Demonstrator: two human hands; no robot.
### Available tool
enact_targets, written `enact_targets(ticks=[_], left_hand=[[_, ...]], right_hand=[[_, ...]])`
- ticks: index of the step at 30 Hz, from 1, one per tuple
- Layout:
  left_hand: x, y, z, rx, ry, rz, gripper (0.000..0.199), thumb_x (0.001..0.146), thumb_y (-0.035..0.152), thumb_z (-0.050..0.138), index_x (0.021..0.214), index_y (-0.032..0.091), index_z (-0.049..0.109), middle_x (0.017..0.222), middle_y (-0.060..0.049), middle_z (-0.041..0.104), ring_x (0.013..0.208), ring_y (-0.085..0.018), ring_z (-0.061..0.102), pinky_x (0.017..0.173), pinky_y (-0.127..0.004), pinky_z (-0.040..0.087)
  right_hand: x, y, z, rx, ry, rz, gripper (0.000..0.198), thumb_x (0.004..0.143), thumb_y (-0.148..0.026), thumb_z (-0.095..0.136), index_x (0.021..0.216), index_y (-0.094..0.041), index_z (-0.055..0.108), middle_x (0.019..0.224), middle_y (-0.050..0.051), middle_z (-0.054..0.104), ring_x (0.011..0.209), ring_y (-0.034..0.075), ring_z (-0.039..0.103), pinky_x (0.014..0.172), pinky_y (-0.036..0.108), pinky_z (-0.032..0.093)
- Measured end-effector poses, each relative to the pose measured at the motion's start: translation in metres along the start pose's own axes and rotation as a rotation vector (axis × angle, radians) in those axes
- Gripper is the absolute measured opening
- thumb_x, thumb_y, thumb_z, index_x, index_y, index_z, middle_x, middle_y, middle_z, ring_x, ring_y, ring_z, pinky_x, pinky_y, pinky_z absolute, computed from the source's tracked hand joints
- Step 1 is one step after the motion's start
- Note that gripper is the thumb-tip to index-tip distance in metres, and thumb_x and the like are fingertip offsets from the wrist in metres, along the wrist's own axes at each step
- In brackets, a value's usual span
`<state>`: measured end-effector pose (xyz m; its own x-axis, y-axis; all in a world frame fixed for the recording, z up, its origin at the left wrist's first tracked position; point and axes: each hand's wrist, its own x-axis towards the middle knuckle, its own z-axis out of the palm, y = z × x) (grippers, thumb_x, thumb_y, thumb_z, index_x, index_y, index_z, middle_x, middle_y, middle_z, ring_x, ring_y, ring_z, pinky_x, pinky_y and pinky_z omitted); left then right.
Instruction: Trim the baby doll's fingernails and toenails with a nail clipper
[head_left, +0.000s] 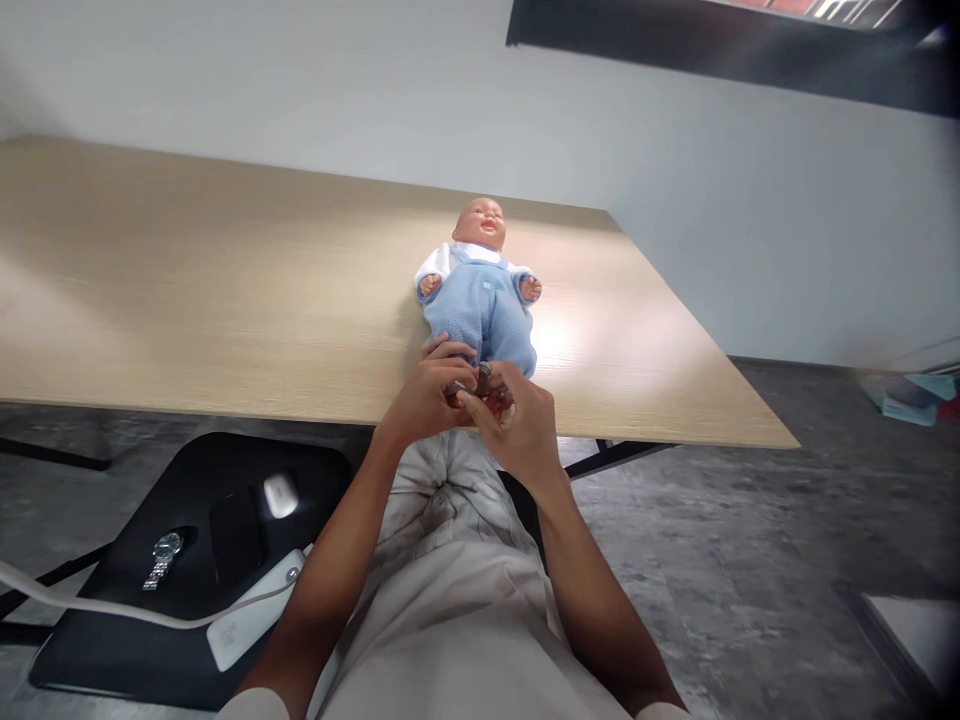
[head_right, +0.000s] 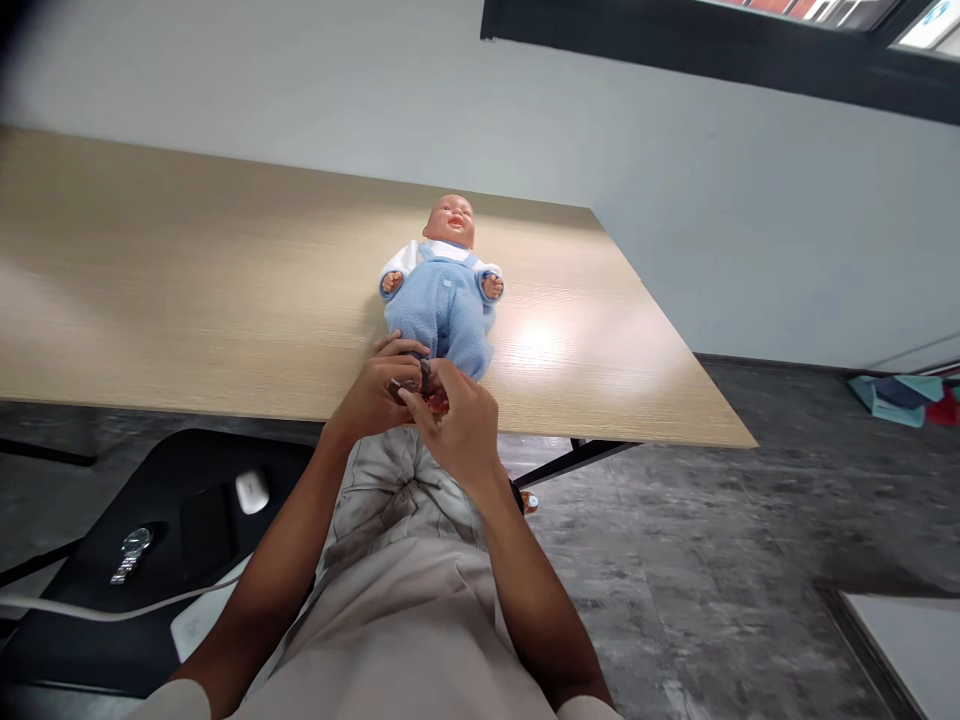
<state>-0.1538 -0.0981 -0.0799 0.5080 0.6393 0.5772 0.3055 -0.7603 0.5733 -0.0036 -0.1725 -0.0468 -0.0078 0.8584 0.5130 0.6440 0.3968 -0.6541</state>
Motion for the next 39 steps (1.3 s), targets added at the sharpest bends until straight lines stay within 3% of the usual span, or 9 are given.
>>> enact_targets(ticks=[11, 16, 22, 27, 30, 34, 36, 39], left_hand=[[0.0, -0.002, 0.003, 0.004, 0.029, 0.017, 0.023, 0.079, 0.028, 0.07, 0.064, 0.022, 0.054, 0.074, 0.001, 0.07, 0.118, -0.023, 0.066, 0.127, -0.045, 0.026], [0.0, -0.002, 0.003, -0.003, 0.033, 0.027, 0.02, 0.083, 0.026, 0.071, 0.068, 0.02, 0.059, 0.077, 0.0, 0.072, 0.117, -0.023, 0.066, 0.126, -0.046, 0.026], [0.0, 0.001, -0.001, -0.032, -0.006, 0.04, 0.024, 0.076, 0.033, 0.087, 0.079, 0.02, 0.067, 0.089, -0.001, 0.077, 0.122, -0.024, 0.063, 0.125, -0.047, 0.026], [0.0, 0.006, -0.004, -0.087, -0.021, 0.012, 0.031, 0.074, 0.042, 0.089, 0.087, 0.021, 0.071, 0.097, -0.001, 0.077, 0.124, -0.023, 0.062, 0.126, -0.044, 0.024], [0.0, 0.008, -0.005, -0.139, -0.028, 0.011, 0.041, 0.068, 0.048, 0.092, 0.09, 0.021, 0.071, 0.098, -0.001, 0.077, 0.124, -0.025, 0.062, 0.127, -0.045, 0.021], [0.001, 0.008, -0.005, -0.172, -0.006, 0.0, 0.042, 0.074, 0.05, 0.088, 0.098, 0.02, 0.07, 0.096, 0.0, 0.077, 0.124, -0.024, 0.062, 0.127, -0.043, 0.022], [0.001, 0.008, -0.004, -0.173, -0.002, 0.008, 0.043, 0.079, 0.051, 0.083, 0.102, 0.018, 0.068, 0.099, -0.002, 0.076, 0.125, -0.023, 0.061, 0.128, -0.041, 0.023], [0.001, 0.009, -0.004, -0.149, 0.001, 0.013, 0.036, 0.088, 0.043, 0.074, 0.109, 0.016, 0.064, 0.103, -0.002, 0.075, 0.126, -0.021, 0.059, 0.129, -0.038, 0.024]], right_hand=[[0.007, -0.006, 0.001, 0.015, -0.032, 0.067, 0.016, 0.091, -0.037, 0.067, 0.088, -0.022, 0.061, 0.07, -0.001, 0.062, 0.061, 0.015, 0.054, 0.059, 0.027, 0.04], [0.006, -0.002, -0.002, 0.143, -0.034, 0.134, 0.018, 0.087, -0.036, 0.073, 0.085, -0.021, 0.062, 0.066, -0.003, 0.06, 0.058, 0.014, 0.054, 0.057, 0.026, 0.042], [0.003, 0.023, -0.026, 0.41, -0.026, 0.192, 0.03, 0.092, -0.042, 0.071, 0.111, -0.021, 0.06, 0.087, 0.003, 0.074, 0.077, 0.019, 0.073, 0.067, 0.029, 0.059], [-0.002, 0.029, -0.05, 0.516, -0.182, 0.146, 0.033, 0.093, -0.029, 0.073, 0.122, -0.024, 0.058, 0.098, 0.005, 0.077, 0.091, 0.021, 0.077, 0.081, 0.033, 0.064], [-0.001, 0.027, -0.053, 0.539, -0.175, 0.1, 0.029, 0.095, -0.027, 0.072, 0.12, -0.027, 0.057, 0.101, 0.004, 0.077, 0.094, 0.02, 0.076, 0.085, 0.034, 0.064], [0.004, 0.023, -0.041, 0.565, -0.093, 0.048, 0.036, 0.09, -0.028, 0.076, 0.121, -0.024, 0.059, 0.094, 0.006, 0.075, 0.082, 0.022, 0.075, 0.071, 0.032, 0.064], [0.009, 0.022, -0.032, 0.626, -0.077, 0.035, 0.035, 0.091, -0.028, 0.075, 0.121, -0.021, 0.06, 0.09, 0.007, 0.074, 0.08, 0.023, 0.073, 0.072, 0.037, 0.063], [0.018, 0.022, -0.022, 0.756, -0.167, -0.059, 0.032, 0.093, -0.027, 0.074, 0.119, -0.015, 0.061, 0.085, 0.005, 0.074, 0.069, 0.019, 0.069, 0.066, 0.034, 0.059]])
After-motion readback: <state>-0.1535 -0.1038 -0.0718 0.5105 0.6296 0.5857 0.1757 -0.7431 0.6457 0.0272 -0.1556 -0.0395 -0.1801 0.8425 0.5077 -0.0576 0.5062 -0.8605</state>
